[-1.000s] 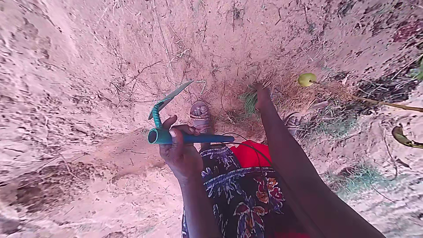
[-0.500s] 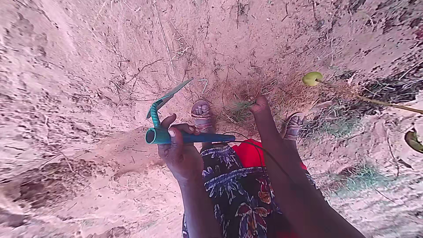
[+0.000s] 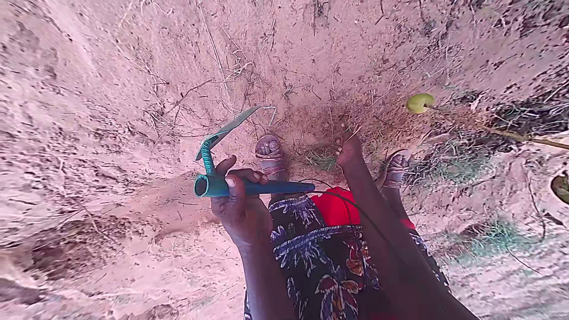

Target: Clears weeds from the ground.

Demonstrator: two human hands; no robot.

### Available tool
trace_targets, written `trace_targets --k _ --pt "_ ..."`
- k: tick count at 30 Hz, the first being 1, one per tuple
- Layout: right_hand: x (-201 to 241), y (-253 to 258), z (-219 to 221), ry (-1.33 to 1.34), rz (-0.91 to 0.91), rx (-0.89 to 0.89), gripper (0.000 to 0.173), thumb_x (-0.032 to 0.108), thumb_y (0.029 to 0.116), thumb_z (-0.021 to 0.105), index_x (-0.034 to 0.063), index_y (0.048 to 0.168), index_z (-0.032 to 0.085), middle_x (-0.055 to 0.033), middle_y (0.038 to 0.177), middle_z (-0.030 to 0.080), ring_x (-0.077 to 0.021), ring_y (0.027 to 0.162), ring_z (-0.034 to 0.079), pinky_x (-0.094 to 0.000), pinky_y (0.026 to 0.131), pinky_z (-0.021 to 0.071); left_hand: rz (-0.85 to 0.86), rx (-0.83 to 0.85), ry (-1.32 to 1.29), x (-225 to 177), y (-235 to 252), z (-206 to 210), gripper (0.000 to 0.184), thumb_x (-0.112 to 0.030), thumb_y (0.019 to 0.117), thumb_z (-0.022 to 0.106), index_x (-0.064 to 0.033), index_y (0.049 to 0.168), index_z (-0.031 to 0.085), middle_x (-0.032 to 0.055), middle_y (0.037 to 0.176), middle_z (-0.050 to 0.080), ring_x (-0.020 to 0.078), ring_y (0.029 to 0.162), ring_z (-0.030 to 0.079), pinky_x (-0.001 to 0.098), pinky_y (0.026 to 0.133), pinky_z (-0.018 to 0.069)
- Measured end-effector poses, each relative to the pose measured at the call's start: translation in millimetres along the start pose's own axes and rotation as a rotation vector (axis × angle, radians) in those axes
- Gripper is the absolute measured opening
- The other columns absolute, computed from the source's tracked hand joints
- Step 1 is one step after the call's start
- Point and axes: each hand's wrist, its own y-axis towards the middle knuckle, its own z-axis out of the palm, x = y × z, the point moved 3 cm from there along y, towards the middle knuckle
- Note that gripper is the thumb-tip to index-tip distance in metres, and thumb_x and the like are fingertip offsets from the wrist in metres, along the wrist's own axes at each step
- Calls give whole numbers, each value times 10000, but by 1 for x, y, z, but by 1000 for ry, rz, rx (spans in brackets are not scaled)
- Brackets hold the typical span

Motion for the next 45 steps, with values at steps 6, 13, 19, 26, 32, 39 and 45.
trace_targets --k 6,13,19,26,32,39,45 --pt "16 -53 -34 36 -73 21 208 238 1061 571 141 884 518 17 623 440 -68 431 338 -218 403 313 -7 -36 18 3 -3 -3 228 -175 1057 374 -106 1135 577 7 658 672 146 589 681 313 620 614" --pt "53 6 -105 -616 -580 -225 423 139 987 686 -65 1337 565 -222 1178 663 -255 1093 645 -414 988 502 10 4 -48 -2 -1 1 198 -191 1058 410 -112 1148 569 4 670 675 152 604 685 319 635 616" --pt "22 36 -72 -1098 -344 -157 404 171 1047 556 -56 1381 568 -305 1293 638 -410 1262 602 -537 1088 437 -5 -24 -1 3 -3 -1 209 -129 1050 355 -85 1139 540 5 651 653 146 582 671 311 613 611" --pt "-31 49 3 -761 -209 -154 742 175 1013 619 -18 1602 212 -326 1405 554 -442 1293 580 -555 1054 488 -16 -11 28 7 -7 -3 213 -169 1060 381 -99 1140 565 5 653 658 142 587 672 313 617 612" --pt "-25 41 29 -306 27 -209 624 188 1041 546 -29 1559 275 -295 1497 432 -397 1362 482 -552 1065 456 -26 7 12 8 -7 -5 206 -178 1062 388 -107 1148 561 3 663 661 151 596 678 322 626 616" --pt "-39 36 16 -303 -21 -68 406 143 1042 546 -67 1385 488 -279 1352 522 -371 1190 537 -549 953 472 -24 1 34 6 -7 -4 213 -184 1062 391 -107 1147 570 8 657 667 150 592 678 318 626 614" --pt "-13 -1 -45 -95 -213 -14 242 101 1017 628 46 1237 545 -88 1027 613 -156 856 582 -346 753 521 -22 1 35 9 -9 -4 209 -199 1053 426 -103 1146 587 8 661 667 145 590 678 316 626 617"
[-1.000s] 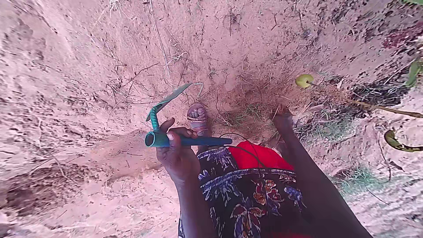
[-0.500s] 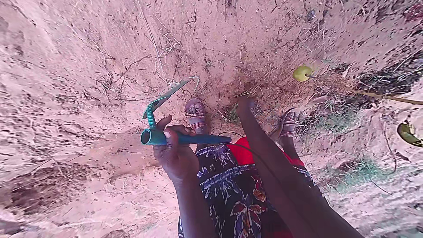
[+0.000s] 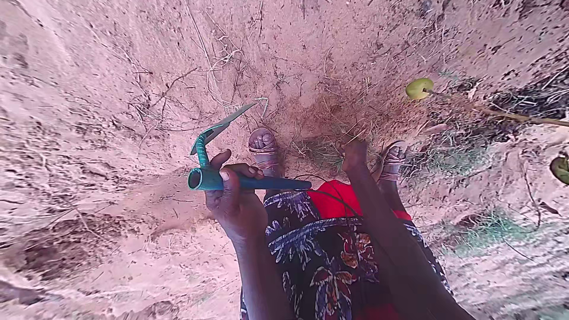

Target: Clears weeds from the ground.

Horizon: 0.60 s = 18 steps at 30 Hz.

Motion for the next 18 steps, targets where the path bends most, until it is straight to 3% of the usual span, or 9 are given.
trace_targets --k 1,2,3,5,7,11,13,15,18 --pt "7 2 -18 54 -50 -61 82 61 999 612 93 1032 544 -8 795 562 -84 639 519 -265 588 481 1 -3 -2 1 0 0 208 -199 1050 431 -104 1142 592 7 660 667 144 590 677 314 626 617" --pt "14 6 -40 67 -101 -119 119 7 982 568 109 956 512 22 721 510 -57 572 474 -237 538 449 3 -2 1 1 0 0 207 -195 1050 428 -104 1143 590 5 660 669 142 592 678 310 627 615" --pt "20 11 -64 10 -149 -158 110 1 990 555 69 1069 517 -10 822 513 -75 662 504 -260 609 474 4 -2 3 1 0 1 210 -185 1052 415 -101 1143 585 5 661 671 143 592 679 310 626 616" --pt "26 25 -105 -350 -201 -211 373 89 1012 589 -41 1349 498 -148 1079 583 -164 899 586 -340 799 513 5 -7 2 0 0 3 217 -171 1059 387 -99 1136 577 5 658 671 142 586 679 308 618 614" --pt "25 39 -122 -800 -159 -126 456 158 1036 568 -109 1401 504 -313 1329 589 -358 1233 596 -502 1065 456 5 -7 -4 -1 0 4 212 -167 1061 385 -101 1142 571 5 659 669 143 588 678 308 616 613" --pt "-2 51 -73 -1206 -312 145 441 124 1005 603 -68 1400 556 -353 1325 607 -494 1272 582 -629 1081 423 5 11 -2 0 0 4 202 -189 1053 430 -98 1145 585 13 659 671 143 595 680 312 625 615" --pt "-22 61 -35 -1262 -313 206 569 89 980 638 -40 1499 441 -343 1440 514 -495 1342 518 -626 1097 421 5 9 7 0 1 4 207 -197 1053 436 -93 1149 587 17 659 671 147 593 680 315 625 616" --pt "-41 70 -4 -1191 -320 145 617 74 954 668 -33 1506 414 -327 1507 445 -489 1379 482 -614 1095 437 5 10 21 1 0 4 209 -193 1056 424 -93 1146 585 13 657 667 146 590 679 315 624 617" --pt "-46 71 21 -992 -168 -58 599 108 991 609 -24 1525 370 -313 1424 541 -447 1313 563 -565 1065 474 -1 10 35 3 -1 5 209 -181 1058 403 -96 1142 575 8 653 668 145 590 680 315 622 616"
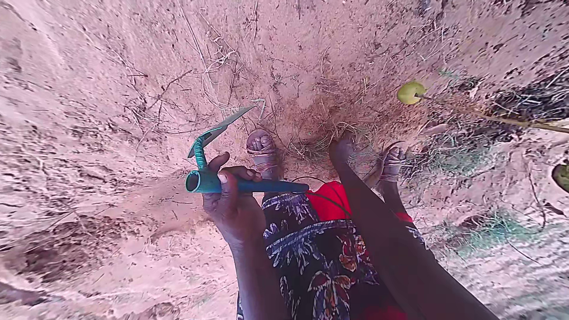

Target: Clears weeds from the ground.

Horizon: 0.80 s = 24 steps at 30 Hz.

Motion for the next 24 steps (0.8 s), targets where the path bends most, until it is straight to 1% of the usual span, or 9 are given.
trace_targets --k 2,5,8,12,15,17,20,22,24 --pt "13 0 -2 60 175 25 585 171 1028 557 -23 1533 334 -300 1380 582 -413 1282 601 -535 1044 500 -6 6 9 0 0 0 211 -179 1062 391 -101 1147 567 1 658 668 143 589 679 312 619 616" --pt "22 0 -5 113 321 153 540 214 1082 486 -67 1520 338 -291 1452 524 -391 1346 553 -506 1082 480 -7 7 -5 0 0 1 212 -186 1061 400 -104 1146 576 8 662 672 149 593 682 320 622 618" --pt "19 4 1 306 360 225 457 223 1058 552 -78 1401 517 -287 1447 519 -403 1358 509 -568 1089 436 -12 6 -8 -1 1 2 208 -190 1060 409 -110 1144 582 10 660 673 147 592 680 318 625 616" --pt "12 5 -5 630 334 341 412 189 1082 525 -20 1434 485 -242 1444 507 -335 1298 508 -531 1051 434 -12 19 -6 -1 2 4 220 -179 1060 385 -99 1147 570 9 650 658 151 588 677 319 624 617" --pt "-4 4 0 463 172 366 479 223 1069 556 -43 1452 446 -309 1362 536 -406 1170 564 -575 944 479 -19 23 2 0 1 3 214 -184 1061 394 -100 1143 573 10 653 660 151 590 679 317 624 617" --pt "-7 1 -5 339 57 363 530 266 1056 583 -39 1466 439 -321 1348 563 -434 1178 592 -597 965 490 -10 27 5 0 2 3 215 -184 1063 393 -101 1140 575 8 654 661 150 592 678 313 628 615" --pt "-6 -8 -38 126 -74 306 481 253 1019 639 -58 1370 537 -338 1215 620 -471 1100 623 -631 925 493 -11 26 9 1 1 2 203 -190 1062 402 -106 1148 565 5 653 661 150 594 679 319 631 617" --pt "-4 -11 -66 -13 -118 290 492 254 1025 631 -42 1408 544 -336 1284 612 -483 1193 603 -642 998 466 -12 17 6 1 1 2 209 -180 1062 384 -103 1149 557 1 655 662 150 595 682 320 629 619" --pt "-4 -10 -87 -76 -130 249 449 245 1008 659 -49 1341 594 -332 1245 632 -480 1170 616 -650 982 465 -12 11 -4 0 1 3 216 -162 1057 365 -94 1151 547 1 657 659 152 591 679 322 626 617"
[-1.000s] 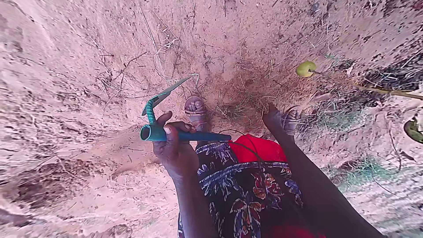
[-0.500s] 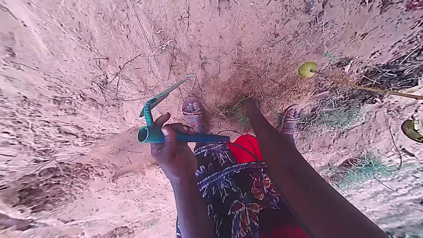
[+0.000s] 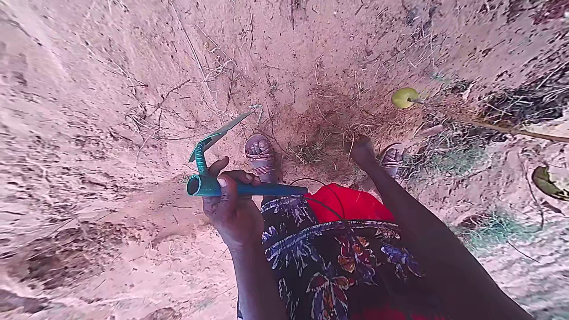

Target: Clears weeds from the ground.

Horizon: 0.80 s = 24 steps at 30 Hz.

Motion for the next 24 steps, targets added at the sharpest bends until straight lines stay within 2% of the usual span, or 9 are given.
trace_targets --k 4,10,12,15,17,19,20,22,24 --pt "3 -11 -23 7 14 -39 373 230 994 675 -65 1220 646 -321 1148 659 -470 1094 634 -655 936 467 -5 2 -13 -2 2 1 203 -164 1053 382 -100 1150 549 2 656 661 149 589 678 320 626 616" --pt "10 -32 -37 -18 49 -83 363 225 1020 637 -27 1281 646 -301 1199 666 -445 1171 624 -636 1005 446 5 -6 -36 -5 9 -3 199 -182 1062 403 -105 1147 566 -4 660 669 142 601 688 318 631 621" --pt "12 -43 -43 -72 48 -103 358 225 1020 639 -40 1259 656 -306 1194 669 -447 1177 624 -623 1021 439 4 -13 -37 -7 10 -6 200 -185 1062 402 -108 1154 562 -5 666 675 140 603 690 316 630 622" --pt "4 -64 -54 -148 41 -105 386 236 1022 624 -44 1288 643 -317 1233 656 -459 1221 609 -630 1042 426 11 -12 -52 -11 13 -9 186 -196 1060 439 -109 1157 571 -5 677 683 146 608 693 323 637 624" --pt "-22 -101 -59 -186 28 -141 382 194 1001 632 -82 1265 652 -361 1174 663 -519 1168 624 -685 993 431 29 -4 -56 -14 17 -11 179 -209 1057 455 -115 1164 564 -10 685 686 143 612 695 316 632 622" --pt "-68 -135 -63 -287 84 -160 354 191 1006 635 -96 1211 668 -390 1093 672 -572 1085 641 -732 912 441 36 -12 -67 -17 18 -13 176 -204 1056 455 -114 1158 566 -7 681 689 141 613 697 315 629 620" --pt "-90 -143 -63 -348 118 -142 340 171 1011 622 -110 1199 666 -400 1096 667 -582 1085 638 -733 906 440 37 -14 -60 -18 18 -13 172 -201 1055 451 -115 1157 560 -10 679 685 138 612 693 312 628 619" --pt "-120 -132 -55 -492 129 -45 318 115 999 616 -135 1194 644 -384 1187 648 -553 1183 605 -693 993 433 44 -15 -53 -21 19 -13 172 -197 1056 446 -111 1154 558 -9 678 686 138 606 691 309 625 619" --pt "-124 -96 -34 -669 -46 11 344 94 942 660 -129 1204 649 -333 1281 632 -504 1322 518 -654 1093 360 51 -10 -56 -20 18 -12 164 -192 1053 457 -114 1153 561 -17 680 686 134 609 692 305 631 618"
